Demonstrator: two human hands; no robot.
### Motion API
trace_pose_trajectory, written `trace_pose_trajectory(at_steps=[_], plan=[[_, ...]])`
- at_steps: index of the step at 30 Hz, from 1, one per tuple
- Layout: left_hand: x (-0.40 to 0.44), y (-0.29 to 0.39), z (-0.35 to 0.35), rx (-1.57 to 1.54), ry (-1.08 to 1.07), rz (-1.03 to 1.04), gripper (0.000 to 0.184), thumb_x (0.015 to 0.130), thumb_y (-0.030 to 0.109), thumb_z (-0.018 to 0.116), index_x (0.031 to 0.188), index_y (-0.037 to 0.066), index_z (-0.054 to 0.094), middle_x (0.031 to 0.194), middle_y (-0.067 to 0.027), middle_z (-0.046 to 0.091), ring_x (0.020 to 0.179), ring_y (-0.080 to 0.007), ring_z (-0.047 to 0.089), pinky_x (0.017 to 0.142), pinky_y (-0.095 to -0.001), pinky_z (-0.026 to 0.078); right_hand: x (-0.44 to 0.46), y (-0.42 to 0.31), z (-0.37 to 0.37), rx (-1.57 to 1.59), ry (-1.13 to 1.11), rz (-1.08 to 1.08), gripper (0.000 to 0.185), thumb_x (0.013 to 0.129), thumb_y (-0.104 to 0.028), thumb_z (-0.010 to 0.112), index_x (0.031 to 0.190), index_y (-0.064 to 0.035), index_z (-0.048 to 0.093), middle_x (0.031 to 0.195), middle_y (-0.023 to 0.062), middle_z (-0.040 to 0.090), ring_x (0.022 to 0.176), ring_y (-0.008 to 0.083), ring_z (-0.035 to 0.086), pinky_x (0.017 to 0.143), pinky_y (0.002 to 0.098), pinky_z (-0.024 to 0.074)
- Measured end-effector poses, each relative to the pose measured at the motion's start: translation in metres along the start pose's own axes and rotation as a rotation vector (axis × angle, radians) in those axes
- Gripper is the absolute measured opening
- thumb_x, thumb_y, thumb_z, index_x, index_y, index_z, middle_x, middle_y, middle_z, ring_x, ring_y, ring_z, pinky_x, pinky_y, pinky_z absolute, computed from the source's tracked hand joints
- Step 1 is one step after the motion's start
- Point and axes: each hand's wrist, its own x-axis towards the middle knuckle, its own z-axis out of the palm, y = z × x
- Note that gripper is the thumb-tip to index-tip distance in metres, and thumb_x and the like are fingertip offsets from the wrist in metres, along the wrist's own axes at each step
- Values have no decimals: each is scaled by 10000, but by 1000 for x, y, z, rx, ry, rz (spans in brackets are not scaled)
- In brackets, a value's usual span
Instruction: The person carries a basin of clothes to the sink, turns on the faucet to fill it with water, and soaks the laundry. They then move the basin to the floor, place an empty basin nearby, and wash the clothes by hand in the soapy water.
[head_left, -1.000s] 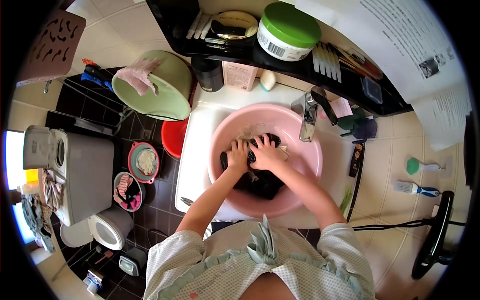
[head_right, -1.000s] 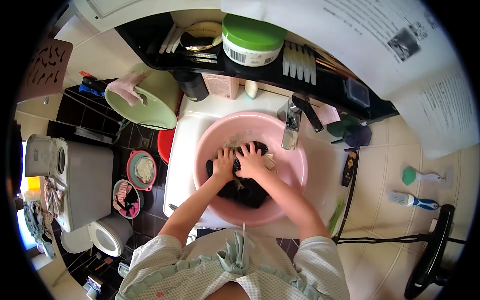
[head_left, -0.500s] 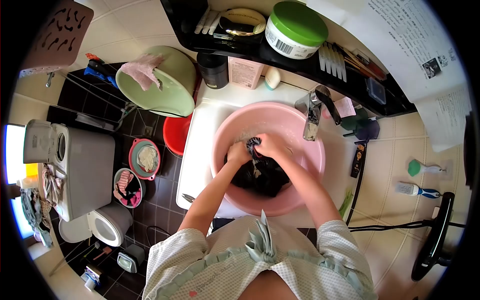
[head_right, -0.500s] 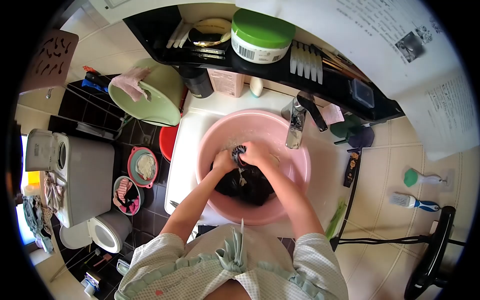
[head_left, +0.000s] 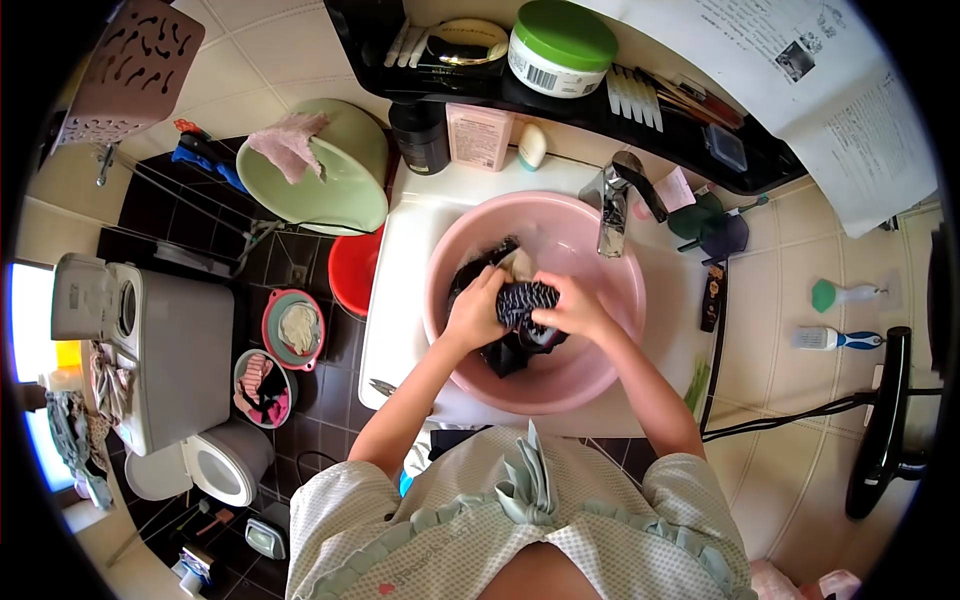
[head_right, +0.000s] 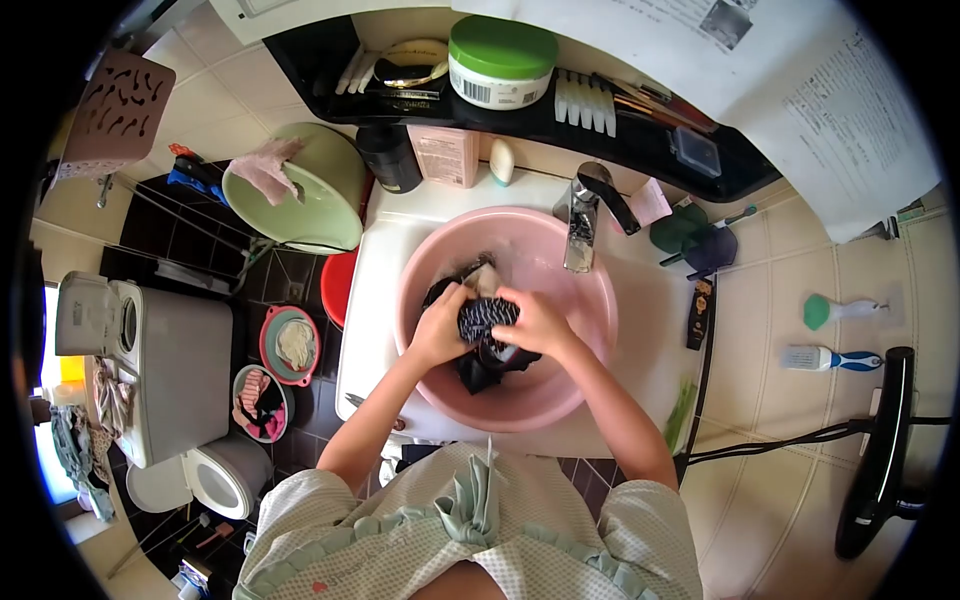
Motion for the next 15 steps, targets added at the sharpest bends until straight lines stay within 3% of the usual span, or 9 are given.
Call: trace_pose_trajectory(at_steps=[2,4,6,10,12,13,15], plan=[[-14,-15,3,99,-134,68,596,499,92,766,1021,75,480,996,-120,506,955,-345,527,802,-404,453,-14,3,8,-84,-50,22,437,620,-235,679,1013,-62,592,782,144,633,698,248,636,648,345,495],[-28,-31,7,174,-344,63,641,522,134,760,1099,89,485,1037,-117,500,990,-348,517,852,-411,443,-21,3,17,-436,-93,-56,425,628,-271,681,1005,-91,598,838,151,634,782,286,624,705,394,493],[-37,-45,17,236,-434,78,635,565,156,731,1141,91,470,1074,-120,489,1025,-332,502,848,-399,442,-24,11,26,-557,-157,31,417,643,-305,674,1001,-105,596,922,141,622,875,305,602,742,423,486],[-33,-36,31,480,-206,-15,702,625,157,686,1263,103,398,1168,-127,452,1103,-306,445,891,-414,390,-13,19,33,-644,78,-34,337,680,-263,665,968,-107,587,970,102,540,982,301,515,790,416,461],[-27,-28,32,567,3,-38,744,650,151,665,1322,110,350,1217,-136,428,1139,-299,411,914,-427,357,3,19,32,-684,288,-148,265,701,-183,635,951,-115,582,948,85,518,946,291,495,798,411,432],[-22,-35,38,627,49,-16,772,682,228,652,1361,88,312,1261,-153,415,1158,-308,387,927,-460,326,13,20,31,-727,340,-169,253,705,-164,627,949,-117,578,946,82,511,943,283,490,788,406,424],[-12,-46,48,673,79,-39,757,702,248,633,1367,91,307,1294,-158,392,1169,-311,380,931,-453,327,34,27,32,-799,455,-205,250,717,-125,604,961,-133,556,952,69,485,930,262,475,749,400,407]])
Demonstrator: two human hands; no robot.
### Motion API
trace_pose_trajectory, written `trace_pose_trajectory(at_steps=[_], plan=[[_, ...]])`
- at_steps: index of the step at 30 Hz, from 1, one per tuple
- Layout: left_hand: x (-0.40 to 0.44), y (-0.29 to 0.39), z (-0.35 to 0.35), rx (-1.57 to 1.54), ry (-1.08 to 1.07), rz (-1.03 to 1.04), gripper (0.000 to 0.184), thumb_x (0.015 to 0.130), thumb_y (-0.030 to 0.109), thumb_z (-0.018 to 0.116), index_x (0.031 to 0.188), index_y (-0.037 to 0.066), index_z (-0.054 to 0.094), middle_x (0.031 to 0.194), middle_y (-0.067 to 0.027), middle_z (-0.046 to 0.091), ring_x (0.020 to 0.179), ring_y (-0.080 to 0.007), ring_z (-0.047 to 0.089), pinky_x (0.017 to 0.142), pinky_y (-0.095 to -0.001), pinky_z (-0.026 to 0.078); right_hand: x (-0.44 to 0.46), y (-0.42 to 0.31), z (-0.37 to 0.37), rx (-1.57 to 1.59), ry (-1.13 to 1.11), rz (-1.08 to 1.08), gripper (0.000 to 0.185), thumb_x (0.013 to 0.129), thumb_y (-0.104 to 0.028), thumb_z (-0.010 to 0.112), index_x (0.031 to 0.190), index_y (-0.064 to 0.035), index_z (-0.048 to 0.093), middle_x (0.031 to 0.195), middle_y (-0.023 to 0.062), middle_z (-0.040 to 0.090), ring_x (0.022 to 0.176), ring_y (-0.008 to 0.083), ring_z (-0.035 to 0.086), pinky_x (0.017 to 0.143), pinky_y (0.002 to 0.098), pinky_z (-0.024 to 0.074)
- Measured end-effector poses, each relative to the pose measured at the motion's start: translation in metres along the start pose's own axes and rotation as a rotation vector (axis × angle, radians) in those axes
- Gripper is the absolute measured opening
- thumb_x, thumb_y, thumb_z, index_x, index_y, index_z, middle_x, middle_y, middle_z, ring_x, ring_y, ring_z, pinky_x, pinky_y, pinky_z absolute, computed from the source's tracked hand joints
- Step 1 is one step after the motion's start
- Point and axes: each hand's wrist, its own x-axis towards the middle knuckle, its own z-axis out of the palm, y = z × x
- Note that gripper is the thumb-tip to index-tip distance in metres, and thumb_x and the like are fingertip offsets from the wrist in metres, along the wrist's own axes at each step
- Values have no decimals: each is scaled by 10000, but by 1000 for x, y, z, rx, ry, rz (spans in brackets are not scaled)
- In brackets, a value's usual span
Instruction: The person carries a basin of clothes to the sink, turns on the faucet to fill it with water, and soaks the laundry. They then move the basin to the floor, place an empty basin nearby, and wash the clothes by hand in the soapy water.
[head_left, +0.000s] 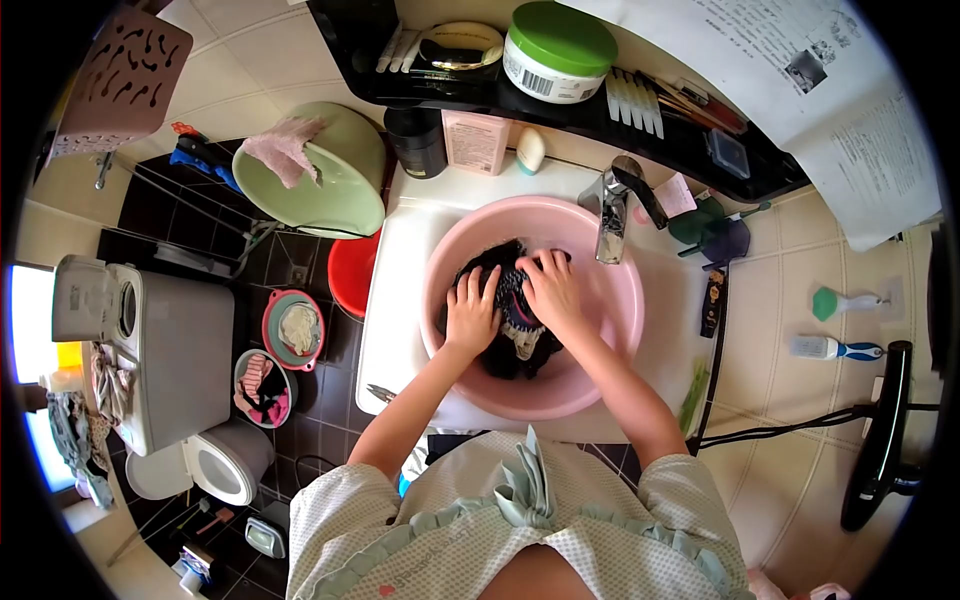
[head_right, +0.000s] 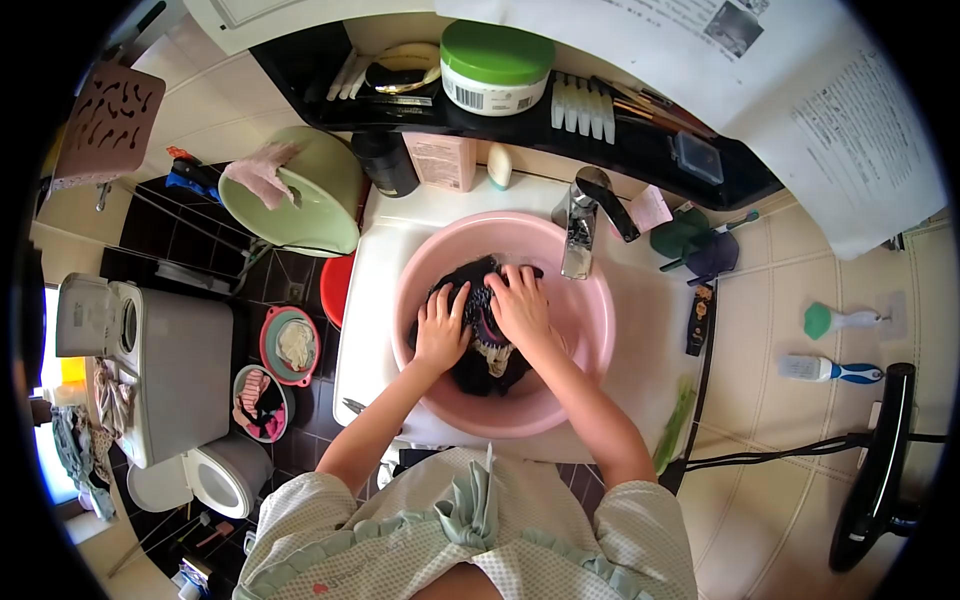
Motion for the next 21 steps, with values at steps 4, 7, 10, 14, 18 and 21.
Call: trace_pose_trajectory(at_steps=[4,7,10,14,18,21], plan=[[13,-1,13,125,-144,-100,866,675,397,683,1385,102,286,1340,-160,357,1214,-321,349,959,-468,315,9,5,30,-17,69,127,374,782,-207,579,1150,-165,521,1216,133,425,1090,374,421,865,485,380],[26,4,11,233,-340,-155,970,627,482,712,1384,63,274,1344,-160,358,1239,-332,326,967,-470,318,-7,2,45,-65,-88,149,431,788,-281,567,1200,-170,508,1304,170,370,1111,439,393,872,544,364],[34,4,31,302,-399,-165,727,714,384,639,1278,10,374,1252,-171,430,1153,-320,415,886,-435,399,-20,6,56,-48,-203,64,516,745,-323,589,1233,-184,497,1317,188,354,1082,439,404,840,526,389],[33,-3,79,356,-486,-205,470,758,355,576,1083,19,527,1061,-131,560,989,-294,525,760,-382,462,4,11,71,61,-300,165,478,717,-288,644,1154,-134,527,1031,190,430,786,382,568,651,418,513],[44,-12,89,267,-413,-146,229,768,234,557,864,48,652,901,-113,637,879,-248,613,705,-348,504,24,24,86,12,-366,188,379,731,-286,627,1060,-106,573,940,198,565,750,368,615,676,434,514],[47,-19,95,150,-504,-171,203,790,228,552,807,65,672,922,-119,642,873,-243,628,696,-357,518,29,27,90,51,-407,221,279,729,-267,633,951,-99,632,815,187,624,738,336,624,678,419,512]])
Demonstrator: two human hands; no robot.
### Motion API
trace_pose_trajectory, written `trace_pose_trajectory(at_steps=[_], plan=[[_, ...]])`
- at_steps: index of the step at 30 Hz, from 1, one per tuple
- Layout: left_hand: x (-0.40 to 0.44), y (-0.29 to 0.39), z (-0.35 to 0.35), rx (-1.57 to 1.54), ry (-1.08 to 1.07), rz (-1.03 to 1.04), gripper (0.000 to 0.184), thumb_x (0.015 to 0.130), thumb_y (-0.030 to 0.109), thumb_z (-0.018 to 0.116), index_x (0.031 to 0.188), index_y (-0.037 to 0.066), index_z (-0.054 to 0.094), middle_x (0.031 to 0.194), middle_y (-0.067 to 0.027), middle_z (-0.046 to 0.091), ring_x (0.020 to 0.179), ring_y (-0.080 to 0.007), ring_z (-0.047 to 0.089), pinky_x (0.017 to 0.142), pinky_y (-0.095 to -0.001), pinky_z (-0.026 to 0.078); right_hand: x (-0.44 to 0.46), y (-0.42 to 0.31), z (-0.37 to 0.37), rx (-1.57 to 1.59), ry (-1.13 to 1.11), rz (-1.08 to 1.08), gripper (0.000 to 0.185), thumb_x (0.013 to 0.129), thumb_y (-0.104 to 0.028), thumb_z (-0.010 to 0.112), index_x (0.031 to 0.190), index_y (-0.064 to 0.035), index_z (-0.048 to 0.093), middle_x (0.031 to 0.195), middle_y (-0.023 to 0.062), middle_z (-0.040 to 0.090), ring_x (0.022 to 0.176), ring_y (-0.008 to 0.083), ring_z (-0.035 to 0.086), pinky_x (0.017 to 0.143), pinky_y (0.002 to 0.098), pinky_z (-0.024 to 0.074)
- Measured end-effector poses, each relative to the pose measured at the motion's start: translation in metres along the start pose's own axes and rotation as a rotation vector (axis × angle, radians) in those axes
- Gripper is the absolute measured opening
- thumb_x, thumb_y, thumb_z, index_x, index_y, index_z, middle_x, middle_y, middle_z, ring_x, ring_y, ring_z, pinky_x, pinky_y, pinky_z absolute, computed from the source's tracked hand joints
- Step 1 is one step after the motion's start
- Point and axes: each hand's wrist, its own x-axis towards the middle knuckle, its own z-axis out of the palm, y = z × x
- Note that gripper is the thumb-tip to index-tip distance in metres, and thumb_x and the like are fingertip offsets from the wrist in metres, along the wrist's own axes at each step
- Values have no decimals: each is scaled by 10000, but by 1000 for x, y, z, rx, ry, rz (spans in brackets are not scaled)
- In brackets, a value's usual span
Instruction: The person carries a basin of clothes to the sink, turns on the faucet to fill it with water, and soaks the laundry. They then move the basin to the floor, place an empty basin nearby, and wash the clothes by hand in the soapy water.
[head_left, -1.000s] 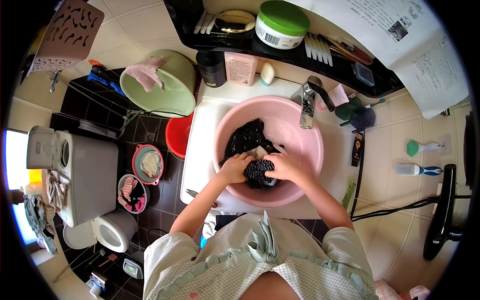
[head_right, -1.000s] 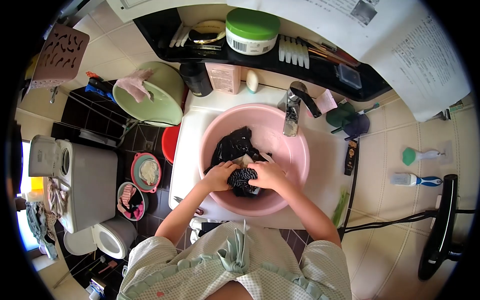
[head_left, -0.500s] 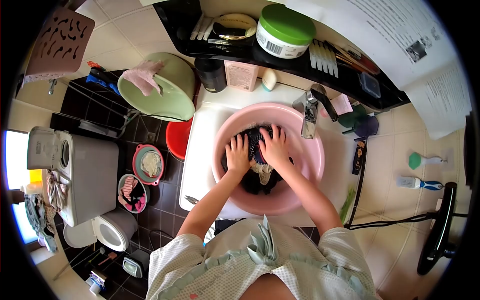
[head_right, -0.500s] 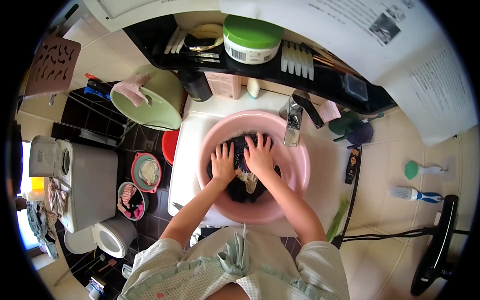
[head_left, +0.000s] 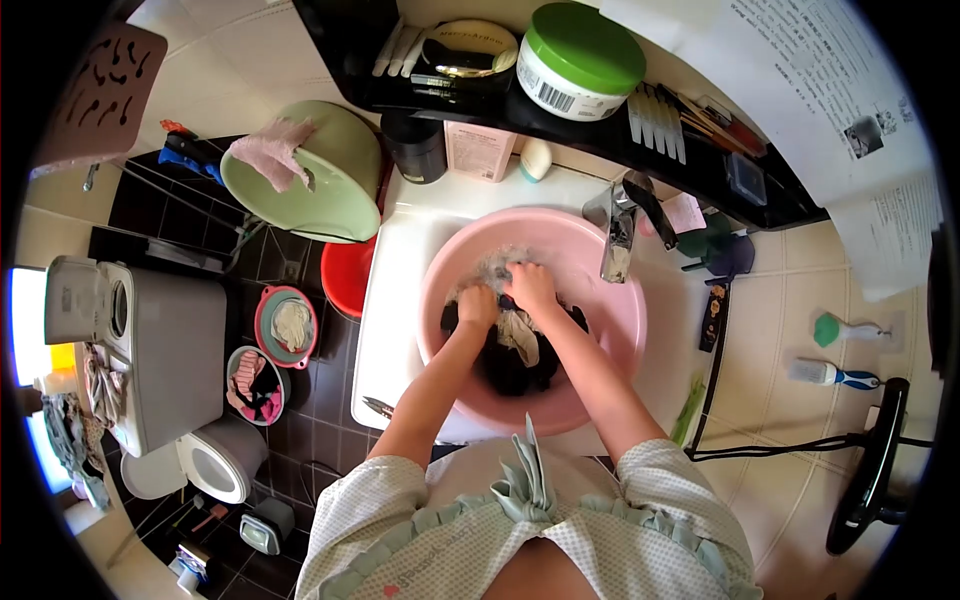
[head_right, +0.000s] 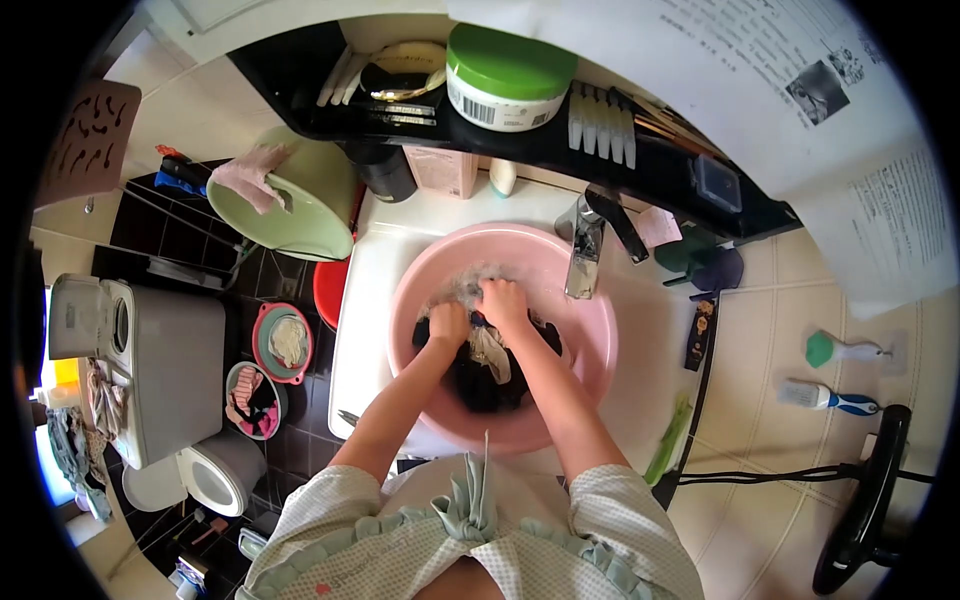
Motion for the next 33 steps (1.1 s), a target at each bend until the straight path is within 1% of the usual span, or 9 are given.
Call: trace_pose_trajectory(at_steps=[7,11,15,18,22,23,26,30,33], plan=[[-39,-17,-48,-203,123,27,634,688,337,681,1188,41,429,1074,-133,570,962,-277,582,742,-382,511,-22,4,-15,467,64,50,301,732,-291,629,981,-123,602,833,151,623,770,342,602,705,427,489],[-62,-16,-68,-252,143,42,773,665,362,695,1285,46,359,1205,-129,451,1004,-311,541,777,-401,511,-55,-10,-49,117,38,-135,474,645,-233,681,1099,-194,552,1051,106,492,914,349,551,743,422,478],[-66,-7,-58,-1,63,98,943,601,478,725,1332,41,322,1267,-119,387,1165,-357,389,795,-393,513,-59,-11,-33,-135,-133,-84,744,549,-339,707,1249,-195,499,1398,109,282,1286,357,223,1006,542,237],[-60,3,-61,159,-97,69,962,588,509,730,1319,27,333,1246,-100,392,1108,-345,425,768,-370,519,-47,-12,-13,-116,-124,-200,725,523,-339,718,1193,-134,534,1380,144,288,1275,368,234,1034,522,194],[-41,-2,-36,-6,-91,2,613,666,430,715,1116,49,545,1087,-101,561,1005,-238,576,688,-329,534,-21,-21,-10,7,-188,-96,617,546,-229,701,1121,-63,553,1329,203,351,1216,426,334,960,512,361],[-33,1,-39,36,-188,-22,376,720,320,687,995,78,603,947,-92,634,868,-214,644,675,-324,534,-15,-17,-2,-3,-102,-122,549,558,-174,682,1080,-46,574,1196,219,496,1084,405,489,859,461,462],[-17,-9,11,-98,72,-58,436,679,294,713,1002,39,569,835,-102,655,771,-274,655,641,-355,542,-3,-18,-3,67,-224,-11,486,572,-170,666,1032,-31,593,1048,211,590,954,356,576,800,422,494],[-35,-10,-48,-211,-9,-22,478,673,257,719,1043,33,515,923,-146,638,812,-303,644,699,-376,532,-14,-16,-17,262,-82,-65,386,567,-145,650,947,-78,624,901,154,631,839,329,606,727,415,494],[-47,-10,-55,-240,119,9,628,647,285,740,1141,43,439,1068,-144,552,907,-302,603,736,-387,524,-25,-7,-29,244,-26,-126,484,555,-132,662,1032,-155,584,1030,113,566,930,321,550,760,408,477]])
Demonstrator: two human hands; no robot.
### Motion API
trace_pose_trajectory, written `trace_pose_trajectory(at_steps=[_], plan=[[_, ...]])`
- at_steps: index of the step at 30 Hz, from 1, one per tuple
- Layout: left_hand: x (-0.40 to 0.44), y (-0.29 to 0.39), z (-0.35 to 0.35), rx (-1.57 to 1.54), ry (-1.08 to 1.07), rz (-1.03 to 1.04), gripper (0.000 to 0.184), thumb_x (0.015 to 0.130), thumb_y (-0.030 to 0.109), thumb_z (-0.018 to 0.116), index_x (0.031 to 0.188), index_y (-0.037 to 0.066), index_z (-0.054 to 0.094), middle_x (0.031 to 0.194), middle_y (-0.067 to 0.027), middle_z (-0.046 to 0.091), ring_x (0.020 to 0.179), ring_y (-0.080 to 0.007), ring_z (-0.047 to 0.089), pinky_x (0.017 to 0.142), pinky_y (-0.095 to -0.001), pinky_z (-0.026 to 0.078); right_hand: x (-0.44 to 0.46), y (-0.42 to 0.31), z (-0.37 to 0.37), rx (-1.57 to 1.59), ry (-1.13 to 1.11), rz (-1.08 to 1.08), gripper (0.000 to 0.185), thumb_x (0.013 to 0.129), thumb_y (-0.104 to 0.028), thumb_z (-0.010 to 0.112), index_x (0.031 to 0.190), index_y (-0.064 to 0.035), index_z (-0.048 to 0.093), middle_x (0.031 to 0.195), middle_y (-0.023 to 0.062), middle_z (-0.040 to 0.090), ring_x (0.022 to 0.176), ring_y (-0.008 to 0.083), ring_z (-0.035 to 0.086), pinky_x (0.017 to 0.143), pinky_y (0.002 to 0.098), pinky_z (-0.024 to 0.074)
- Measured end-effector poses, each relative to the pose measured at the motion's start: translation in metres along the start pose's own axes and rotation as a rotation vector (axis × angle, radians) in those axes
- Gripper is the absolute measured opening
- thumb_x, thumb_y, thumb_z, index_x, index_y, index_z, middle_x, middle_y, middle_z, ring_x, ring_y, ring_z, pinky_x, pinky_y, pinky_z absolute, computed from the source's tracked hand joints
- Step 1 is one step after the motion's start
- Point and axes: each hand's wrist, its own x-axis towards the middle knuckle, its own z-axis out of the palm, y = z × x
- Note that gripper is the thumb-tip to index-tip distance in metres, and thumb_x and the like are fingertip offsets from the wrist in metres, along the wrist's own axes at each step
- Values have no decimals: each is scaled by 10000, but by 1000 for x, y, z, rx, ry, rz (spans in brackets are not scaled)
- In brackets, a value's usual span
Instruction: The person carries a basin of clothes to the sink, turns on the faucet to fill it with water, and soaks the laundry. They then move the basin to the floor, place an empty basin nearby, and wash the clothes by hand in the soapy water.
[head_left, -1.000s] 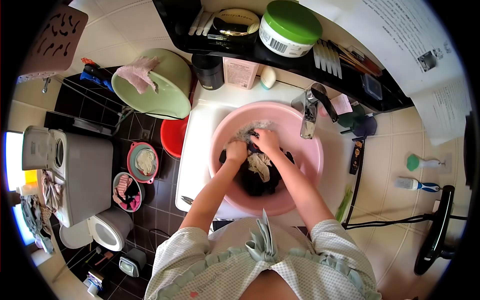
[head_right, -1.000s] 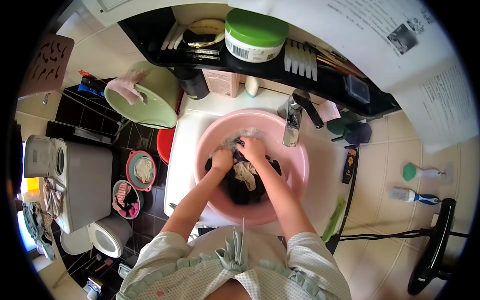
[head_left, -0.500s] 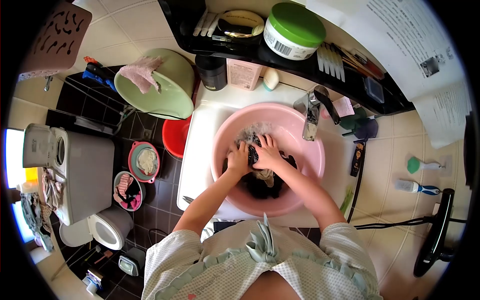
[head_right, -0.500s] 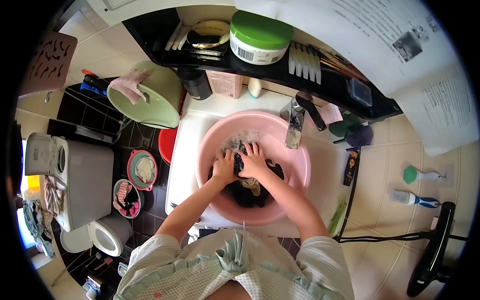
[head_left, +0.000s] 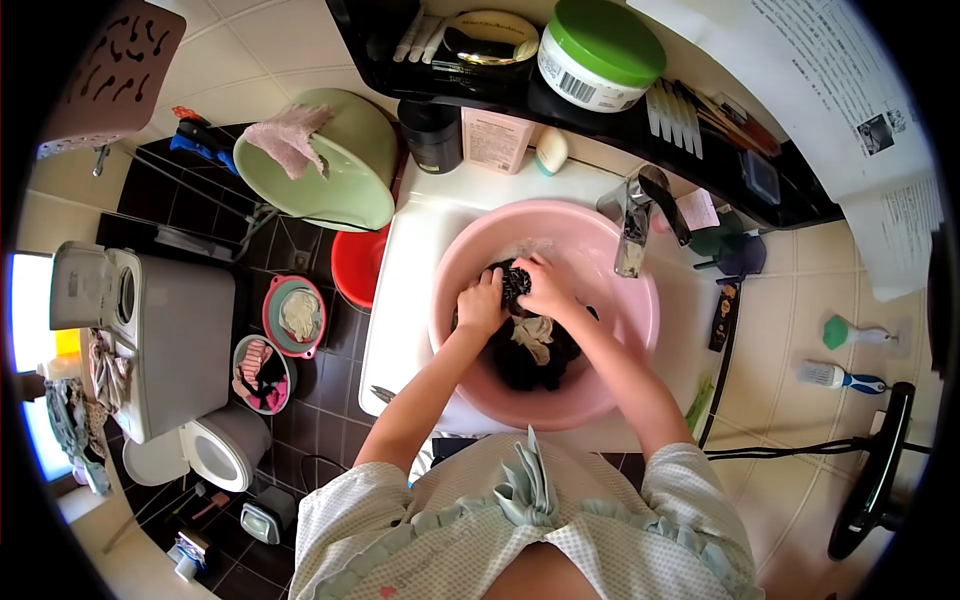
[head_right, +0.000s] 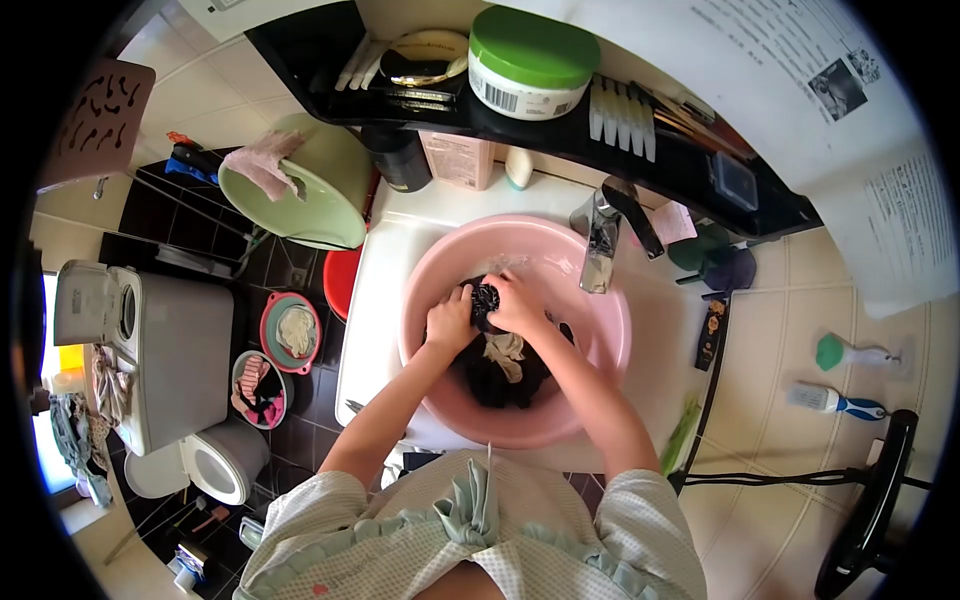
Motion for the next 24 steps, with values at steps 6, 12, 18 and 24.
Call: trace_pose_trajectory(at_steps=[6,12,18,24], plan=[[-12,13,-7,194,-80,-15,924,585,389,752,1318,35,313,1200,-126,415,1161,-351,388,840,-361,495,-27,-17,-23,-564,-167,-106,740,552,-127,689,1256,-153,464,1303,101,364,1192,288,346,910,474,337],[4,12,26,301,-83,-2,698,664,270,695,1231,7,384,1188,-155,438,1114,-343,452,834,-355,492,-3,0,7,-425,-188,-68,666,547,-150,655,1196,-93,515,1310,132,348,1221,337,309,939,516,330],[27,0,33,58,-188,-49,258,668,130,686,898,47,602,899,-157,645,850,-278,645,735,-391,519,20,1,24,-223,-79,153,446,572,-100,595,1017,-77,613,859,166,617,845,353,594,768,406,488],[18,-1,16,-200,44,-52,477,628,124,657,1086,79,530,992,-166,606,898,-348,599,781,-430,497,18,24,24,275,39,202,443,568,-40,569,1008,-80,609,857,169,630,827,340,603,745,395,479]])
